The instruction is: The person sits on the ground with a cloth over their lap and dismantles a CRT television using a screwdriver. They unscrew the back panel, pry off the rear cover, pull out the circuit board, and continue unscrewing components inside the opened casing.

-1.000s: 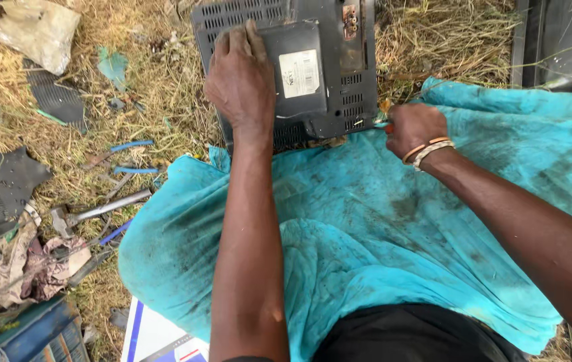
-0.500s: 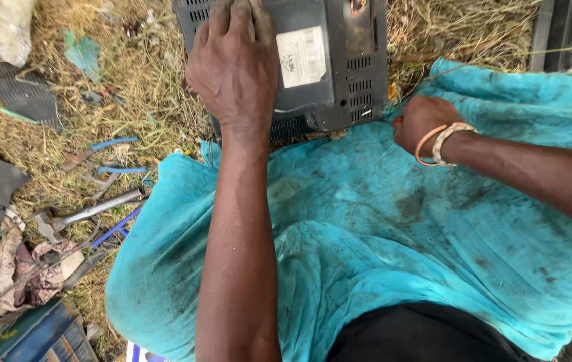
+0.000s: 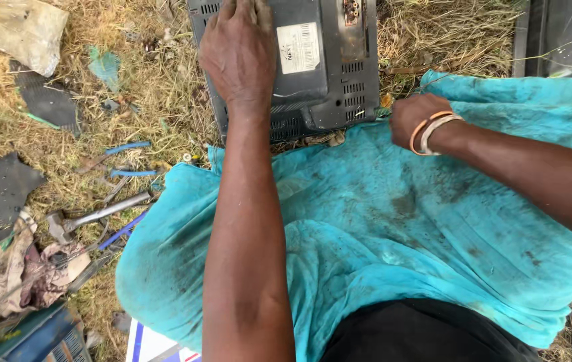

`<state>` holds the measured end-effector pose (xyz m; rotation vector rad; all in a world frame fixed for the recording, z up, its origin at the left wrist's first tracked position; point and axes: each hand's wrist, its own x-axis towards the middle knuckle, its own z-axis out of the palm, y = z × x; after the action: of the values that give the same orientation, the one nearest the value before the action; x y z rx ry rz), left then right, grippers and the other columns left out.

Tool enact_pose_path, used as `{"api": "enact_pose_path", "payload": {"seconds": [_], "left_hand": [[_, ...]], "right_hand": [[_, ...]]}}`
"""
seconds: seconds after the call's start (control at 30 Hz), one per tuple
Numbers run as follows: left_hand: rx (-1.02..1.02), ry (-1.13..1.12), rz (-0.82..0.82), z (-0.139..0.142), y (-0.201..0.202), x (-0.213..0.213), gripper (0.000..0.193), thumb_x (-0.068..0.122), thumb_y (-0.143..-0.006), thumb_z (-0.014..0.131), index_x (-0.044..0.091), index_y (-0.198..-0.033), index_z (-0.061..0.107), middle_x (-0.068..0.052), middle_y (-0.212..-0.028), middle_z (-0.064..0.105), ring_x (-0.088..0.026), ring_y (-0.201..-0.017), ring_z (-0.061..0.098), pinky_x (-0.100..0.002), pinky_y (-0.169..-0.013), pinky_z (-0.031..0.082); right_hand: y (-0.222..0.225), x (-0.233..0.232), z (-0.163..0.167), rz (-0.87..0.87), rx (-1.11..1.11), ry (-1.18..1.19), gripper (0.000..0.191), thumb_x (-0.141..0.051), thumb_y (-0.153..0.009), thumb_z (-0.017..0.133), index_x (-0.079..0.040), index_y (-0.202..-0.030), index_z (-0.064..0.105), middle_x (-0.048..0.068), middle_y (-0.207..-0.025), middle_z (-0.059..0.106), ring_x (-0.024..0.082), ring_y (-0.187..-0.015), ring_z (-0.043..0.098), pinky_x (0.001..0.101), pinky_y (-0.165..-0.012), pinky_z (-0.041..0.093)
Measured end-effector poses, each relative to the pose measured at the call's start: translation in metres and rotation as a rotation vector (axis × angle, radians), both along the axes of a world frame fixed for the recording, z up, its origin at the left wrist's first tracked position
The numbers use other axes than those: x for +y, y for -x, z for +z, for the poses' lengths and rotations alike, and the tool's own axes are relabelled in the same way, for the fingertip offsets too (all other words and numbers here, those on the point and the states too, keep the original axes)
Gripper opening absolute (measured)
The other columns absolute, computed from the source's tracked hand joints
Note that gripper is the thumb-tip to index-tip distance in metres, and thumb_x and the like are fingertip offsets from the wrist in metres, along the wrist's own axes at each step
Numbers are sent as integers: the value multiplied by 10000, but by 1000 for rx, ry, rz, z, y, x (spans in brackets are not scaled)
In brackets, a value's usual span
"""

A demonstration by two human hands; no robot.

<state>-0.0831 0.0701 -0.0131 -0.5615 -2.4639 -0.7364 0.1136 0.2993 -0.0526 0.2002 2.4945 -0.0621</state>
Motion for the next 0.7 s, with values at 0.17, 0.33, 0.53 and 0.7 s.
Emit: {"api": "enact_pose_path", "payload": {"seconds": [0.17,0.33,0.53,0.7], "left_hand": [[3,-15,20,5,-3,-3,222,247,-990,659,64,-1011,782,-129,-1099,762,-303,-845,730,-399,-696,584],[-79,21,37,-1,6,2,260,274,-1011,644,69,-986,802,-97,-1133,776,-261,-844,757,-378,-709,601],[-42,47,48,-13,7,0,272,291,-1029,631,79,-993,797,-87,-1154,768,-251,-880,761,-363,-758,615],[-122,62,67,-7,14,1,283,300,-1002,619,86,-962,800,-87,-1146,780,-233,-801,747,-354,-667,595]], "right_hand": [[-15,-20,9,454,270,14,238,-189,-907,606,5,-993,712,208,-944,741,372,-860,740,483,-748,606],[-11,-17,16,-195,12,95,271,-239,-806,729,24,-870,730,250,-859,688,420,-836,698,503,-745,563],[-16,-16,18,601,138,-110,184,-166,-925,649,3,-979,696,185,-953,693,334,-796,728,463,-677,612],[-29,-5,36,-2,666,285,324,-211,-718,669,-26,-983,684,231,-1012,651,446,-761,692,534,-607,576]]}}
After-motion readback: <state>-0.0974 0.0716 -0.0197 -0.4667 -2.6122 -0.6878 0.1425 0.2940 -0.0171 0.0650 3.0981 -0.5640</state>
